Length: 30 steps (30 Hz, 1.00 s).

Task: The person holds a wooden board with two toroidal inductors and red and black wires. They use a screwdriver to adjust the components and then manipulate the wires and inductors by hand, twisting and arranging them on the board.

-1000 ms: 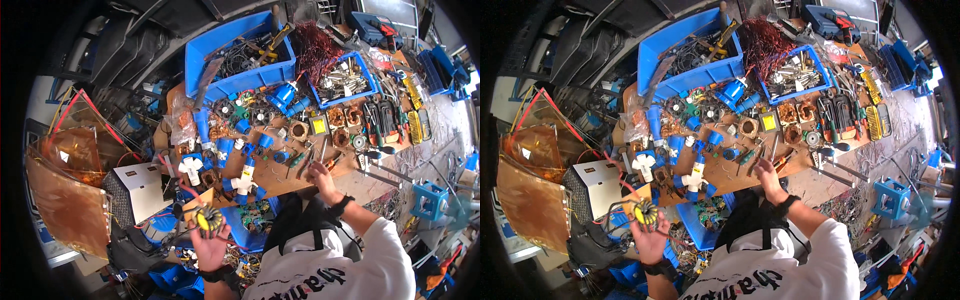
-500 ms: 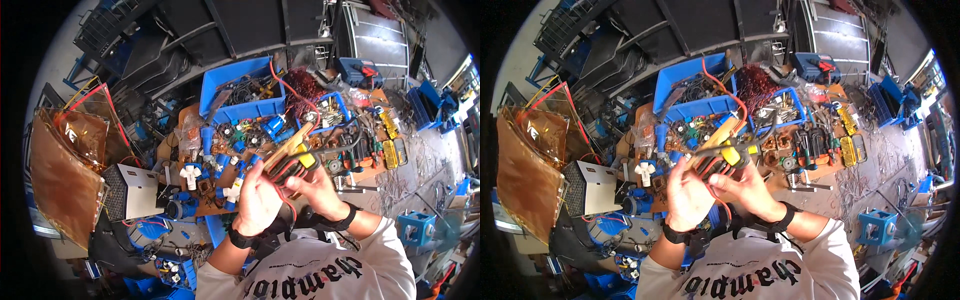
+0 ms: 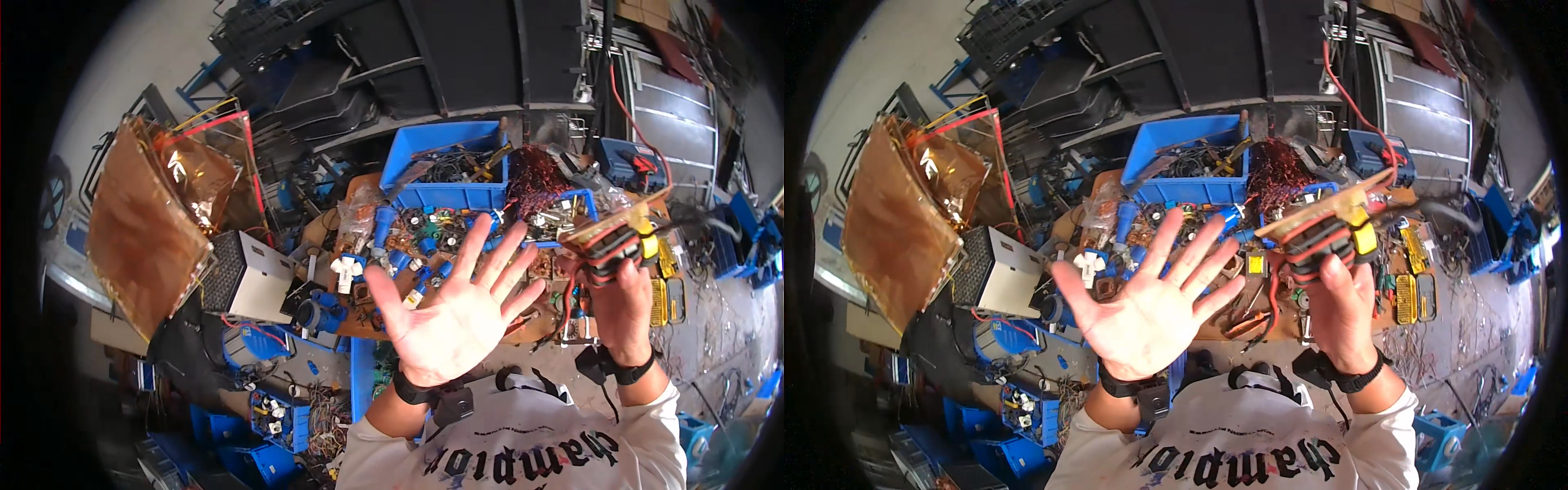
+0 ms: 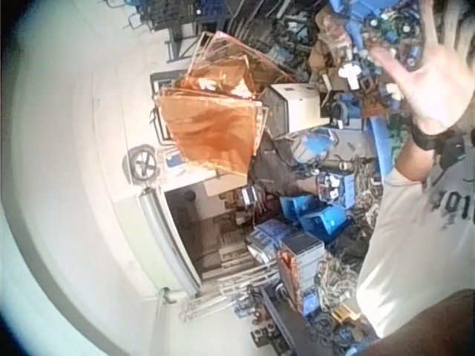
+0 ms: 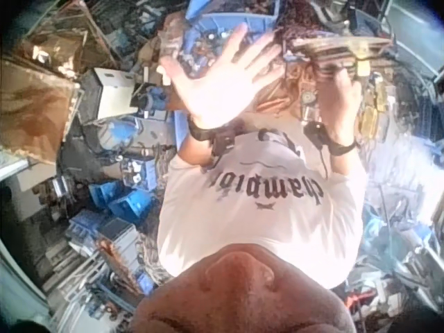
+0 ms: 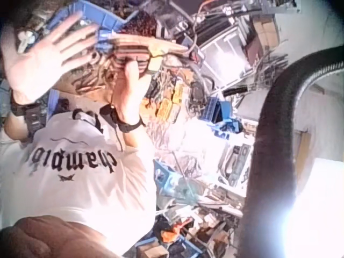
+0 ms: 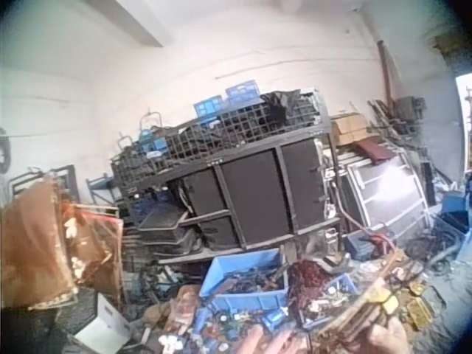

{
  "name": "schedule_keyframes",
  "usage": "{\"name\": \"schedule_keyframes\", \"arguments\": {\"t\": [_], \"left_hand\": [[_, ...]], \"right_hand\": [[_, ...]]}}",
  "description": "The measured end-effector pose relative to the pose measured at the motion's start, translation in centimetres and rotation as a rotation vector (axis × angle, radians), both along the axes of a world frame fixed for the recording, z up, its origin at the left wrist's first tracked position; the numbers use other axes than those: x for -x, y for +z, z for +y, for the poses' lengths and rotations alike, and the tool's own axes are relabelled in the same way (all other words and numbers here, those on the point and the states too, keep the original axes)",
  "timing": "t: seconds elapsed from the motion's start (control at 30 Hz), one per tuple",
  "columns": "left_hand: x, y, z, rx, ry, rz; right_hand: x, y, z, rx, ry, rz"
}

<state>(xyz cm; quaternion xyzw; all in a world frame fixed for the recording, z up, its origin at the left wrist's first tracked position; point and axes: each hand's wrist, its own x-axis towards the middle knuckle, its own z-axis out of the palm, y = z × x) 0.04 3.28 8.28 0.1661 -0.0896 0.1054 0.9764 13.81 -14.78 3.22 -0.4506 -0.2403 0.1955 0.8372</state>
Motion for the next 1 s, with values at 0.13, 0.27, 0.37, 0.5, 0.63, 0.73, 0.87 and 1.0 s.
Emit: {"name": "schedule_keyframes", "arguments": {"t": [0.13, 0.27, 0.37, 0.5, 0.63, 0.73, 0.87, 1.0], "left_hand": [[0.9, 1.5, -0.7, -0.129, 0.056, -0.171], [0.9, 2.2, -1.2, -0.202, 0.041, -0.232], [0.7, 2.2, -1.5, -0.27, 0.155, -0.248], [-1.0, 0.9, -1.1, -0.348, 0.381, -0.248], [-2.7, -0.3, -0.5, -0.43, 0.452, -0.171], [-3.0, -0.6, 0.4, -0.507, 0.451, -0.061], [-3.6, -1.9, 2.3, -0.529, 0.468, -0.078], [-2.5, -1.8, 2.8, -0.535, 0.482, -0.041]], "right_hand": [[0.6, 0.8, -1.5, 0.049, 0.023, -0.038], [0.9, 0.9, -2.3, 0.098, 0.082, -0.04], [2.0, 2.4, -1.5, 0.087, 0.084, -0.053], [2.2, 2.3, -1.0, 0.124, 0.137, -0.249], [3.3, 3.0, 0.2, 0.154, 0.28, -0.306], [4.1, 3.2, 3.1, 0.117, 0.366, -0.478], [4.8, 3.9, 4.5, 0.222, 0.233, -0.831], [5.6, 5.4, 5.5, 0.179, 0.247, -0.972]]}}
